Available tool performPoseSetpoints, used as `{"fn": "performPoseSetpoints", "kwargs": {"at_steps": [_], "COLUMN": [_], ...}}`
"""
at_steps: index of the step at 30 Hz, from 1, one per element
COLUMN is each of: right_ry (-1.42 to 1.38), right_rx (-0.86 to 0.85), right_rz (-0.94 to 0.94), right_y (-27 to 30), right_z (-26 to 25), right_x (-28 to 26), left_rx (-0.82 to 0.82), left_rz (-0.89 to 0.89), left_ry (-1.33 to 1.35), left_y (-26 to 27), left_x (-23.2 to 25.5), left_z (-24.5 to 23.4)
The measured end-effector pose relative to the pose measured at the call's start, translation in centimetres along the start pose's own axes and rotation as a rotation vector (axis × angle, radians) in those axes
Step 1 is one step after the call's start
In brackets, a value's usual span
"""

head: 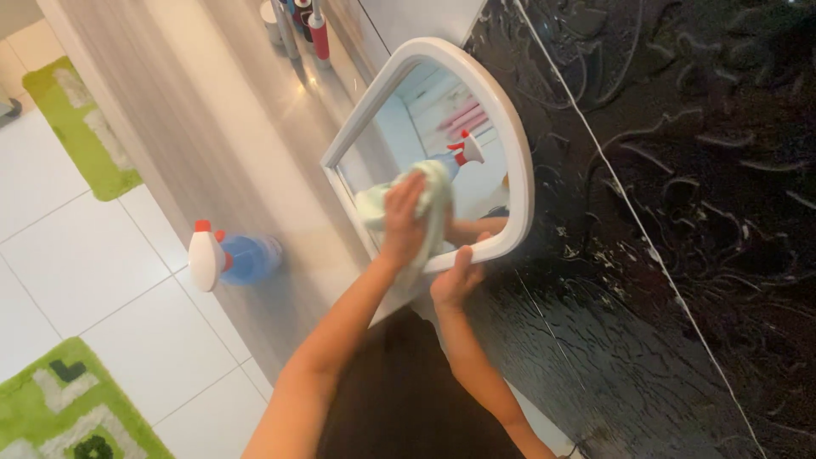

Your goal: The person retrieves a spray bottle and a cloth from under the bathroom sink, then sprays and wipes a small wall-mounted mirror repeatedly. They continue wiping the mirror surface with the cloth for the remainder of the clip.

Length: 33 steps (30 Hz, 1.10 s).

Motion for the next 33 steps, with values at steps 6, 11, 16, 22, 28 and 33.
{"fn": "performPoseSetpoints", "kwargs": {"at_steps": [6, 11, 16, 22, 28, 33], "right_ry": [-0.232, -0.1, -0.013, -0.029, -0.173, -0.118], "right_rx": [-0.119, -0.234, -0.285, -0.222, -0.162, 0.01], "right_rz": [0.096, 0.09, 0.041, 0.015, 0.152, 0.185], "right_y": [-0.2, -0.1, -0.4, -0.6, 0.2, 0.5], "right_z": [2.4, 2.1, 2.5, 1.6, 4.4, 4.3], "right_x": [-2.7, -1.3, 0.2, 1.6, -2.2, -2.7], "left_rx": [-0.029, -0.041, -0.013, 0.126, -0.008, 0.019], "left_rz": [-0.044, 0.167, 0.215, -0.032, 0.237, 0.307], "left_ry": [-0.069, -0.005, -0.033, -0.111, -0.175, -0.147], "left_y": [7.3, 0.9, -4.3, 2.8, 1.7, -7.4], "left_x": [-1.9, 3.6, 3.8, -2.6, 1.7, 6.0], "left_z": [0.1, 2.0, 1.7, -1.9, 3.3, 1.3]}}
Point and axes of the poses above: each hand's wrist, its own y-axis away from the middle knuckle, its own z-axis out of the palm, x = y × z, the point moved 9 cm from there along -y, towards the middle knuckle
